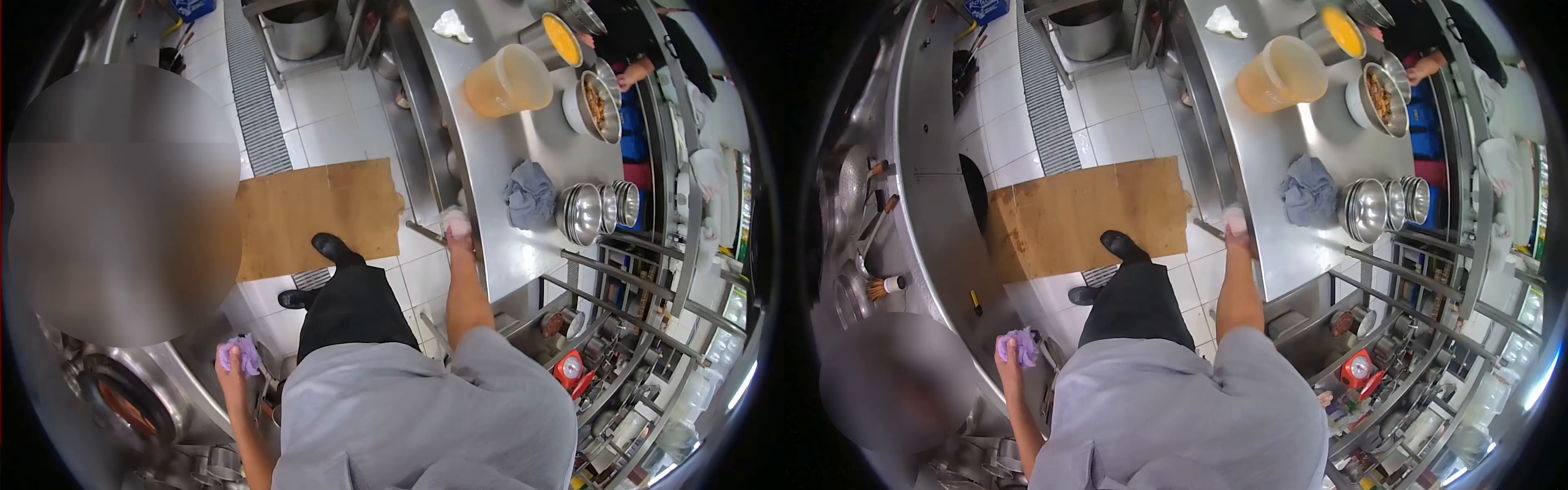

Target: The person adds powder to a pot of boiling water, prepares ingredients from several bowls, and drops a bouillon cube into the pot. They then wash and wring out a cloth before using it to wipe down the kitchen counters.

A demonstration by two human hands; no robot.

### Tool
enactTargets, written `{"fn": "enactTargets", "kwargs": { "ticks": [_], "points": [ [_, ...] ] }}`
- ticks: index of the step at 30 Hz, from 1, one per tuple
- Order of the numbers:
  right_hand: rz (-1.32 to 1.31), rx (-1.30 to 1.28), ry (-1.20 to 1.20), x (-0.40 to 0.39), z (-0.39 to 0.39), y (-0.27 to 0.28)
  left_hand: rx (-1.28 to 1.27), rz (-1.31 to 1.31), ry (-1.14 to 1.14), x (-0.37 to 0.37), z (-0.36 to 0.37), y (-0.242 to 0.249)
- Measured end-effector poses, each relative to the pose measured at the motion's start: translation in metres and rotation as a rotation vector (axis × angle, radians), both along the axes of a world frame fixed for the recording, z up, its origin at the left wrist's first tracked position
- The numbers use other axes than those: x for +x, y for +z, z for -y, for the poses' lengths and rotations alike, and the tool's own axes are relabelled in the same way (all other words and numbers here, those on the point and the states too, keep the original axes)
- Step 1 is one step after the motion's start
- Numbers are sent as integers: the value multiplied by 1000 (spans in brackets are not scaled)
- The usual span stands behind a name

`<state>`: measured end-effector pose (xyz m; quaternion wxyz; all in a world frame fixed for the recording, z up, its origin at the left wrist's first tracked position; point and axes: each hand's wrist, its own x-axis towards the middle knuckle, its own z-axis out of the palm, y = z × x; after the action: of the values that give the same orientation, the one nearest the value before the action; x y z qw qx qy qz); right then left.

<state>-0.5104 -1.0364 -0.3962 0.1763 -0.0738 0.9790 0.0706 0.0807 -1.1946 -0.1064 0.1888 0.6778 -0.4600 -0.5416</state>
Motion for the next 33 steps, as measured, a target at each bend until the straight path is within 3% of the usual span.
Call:
{"fn": "enactTargets", "kwargs": {
  "ticks": [2,4,6,8,11,13,14,15,16,17,19,21,22,24,25,27,28,29,31,33],
  "points": [
    [134,-214,-415,-7,10,-6,-2,52,-1,8,1,5],
    [263,-910,-1120,13,16,-12,6,73,57,16,-13,12],
    [352,-1125,-1341,48,13,-5,-12,49,121,29,-37,0],
    [488,-1081,-1185,90,-1,18,32,-19,203,31,-55,-13],
    [677,-826,-414,123,-25,76,137,-199,315,25,-73,-38],
    [588,-830,-134,107,-46,119,166,-342,333,27,-79,-64],
    [542,-824,11,96,-53,149,224,-464,313,15,-69,-47],
    [547,-821,50,96,-34,239,246,-562,295,9,-59,-44],
    [448,-793,205,75,-43,268,271,-667,268,0,-50,-44],
    [419,-684,184,63,-40,317,307,-774,218,-8,-42,-45],
    [136,-568,317,21,-59,341,364,-1013,11,-28,-23,-55],
    [87,-441,313,0,-54,368,394,-1165,-205,-64,-1,-11],
    [30,-394,292,-14,-61,350,402,-1143,-184,-85,2,12],
    [-54,-303,263,-49,-67,288,97,-752,-582,-118,15,7],
    [-137,-276,236,-44,-63,294,-59,-526,-749,-133,25,8],
    [-256,-226,207,-16,-46,307,-766,282,-1296,-181,27,100],
    [-368,-431,366,-19,-47,293,-1096,377,-1296,-194,38,86],
    [-447,-650,508,-14,-48,271,-1003,262,-1303,-206,51,81],
    [-73,-907,511,30,-24,318,-989,166,-1227,-232,65,91],
    [267,-1081,484,58,0,319,-771,75,-1282,-260,81,120]
  ]
}}
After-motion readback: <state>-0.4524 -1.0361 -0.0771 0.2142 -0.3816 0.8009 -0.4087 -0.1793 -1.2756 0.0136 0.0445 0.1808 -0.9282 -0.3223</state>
